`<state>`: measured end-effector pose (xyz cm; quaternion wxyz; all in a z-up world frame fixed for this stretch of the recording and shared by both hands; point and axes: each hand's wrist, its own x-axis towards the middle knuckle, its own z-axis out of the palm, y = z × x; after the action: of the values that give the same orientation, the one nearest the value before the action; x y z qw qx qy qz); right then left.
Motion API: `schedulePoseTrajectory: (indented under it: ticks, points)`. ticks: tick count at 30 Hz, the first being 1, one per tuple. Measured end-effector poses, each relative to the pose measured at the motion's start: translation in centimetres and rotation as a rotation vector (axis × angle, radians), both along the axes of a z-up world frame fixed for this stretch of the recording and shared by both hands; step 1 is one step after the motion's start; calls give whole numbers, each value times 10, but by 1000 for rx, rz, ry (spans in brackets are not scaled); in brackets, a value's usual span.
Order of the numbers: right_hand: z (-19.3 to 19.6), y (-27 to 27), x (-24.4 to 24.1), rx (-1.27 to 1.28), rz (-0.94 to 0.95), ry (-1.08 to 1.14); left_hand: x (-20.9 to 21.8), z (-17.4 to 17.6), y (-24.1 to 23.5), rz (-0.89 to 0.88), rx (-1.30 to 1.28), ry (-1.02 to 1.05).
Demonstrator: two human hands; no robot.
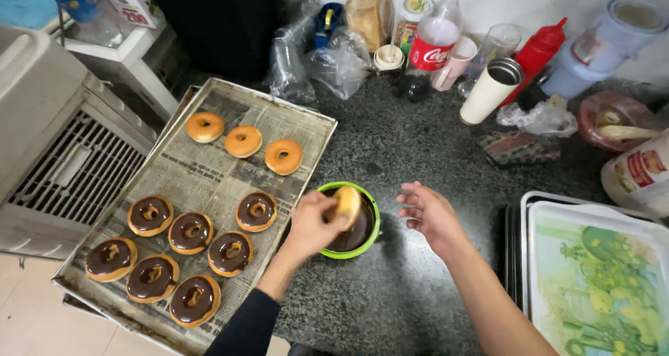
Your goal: The person dips plain donuts into a bowl of chocolate glaze and places them on a tray. After glazing, the person sprinkles colorful toppings onto the wet glaze of each donut.
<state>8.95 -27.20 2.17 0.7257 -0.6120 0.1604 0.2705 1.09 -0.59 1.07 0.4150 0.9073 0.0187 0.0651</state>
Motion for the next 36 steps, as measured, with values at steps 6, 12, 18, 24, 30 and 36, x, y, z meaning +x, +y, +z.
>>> schedulePoseTrajectory:
  ticks: [6, 12, 18, 24, 30, 36]
  points:
    - [29, 51, -15, 77, 89, -120, -11, 2, 48, 139, -1469, 301]
    - [56, 138, -37, 279, 375, -129, -30, 23, 89, 203, -1728, 284]
    - [50, 208, -29, 291, 488, -176, -47, 15, 162, 384, -1401, 176]
    - [5, 280, 9, 84, 657, -250, -30, 3, 239, 454, -891, 126]
    - [-50, 338, 45, -431, 907, -676, -11, -5, 291, 442, -369, 376]
    - [-83, 362, 58, -729, 1137, -779, 9, -30, 310, 389, -53, 543]
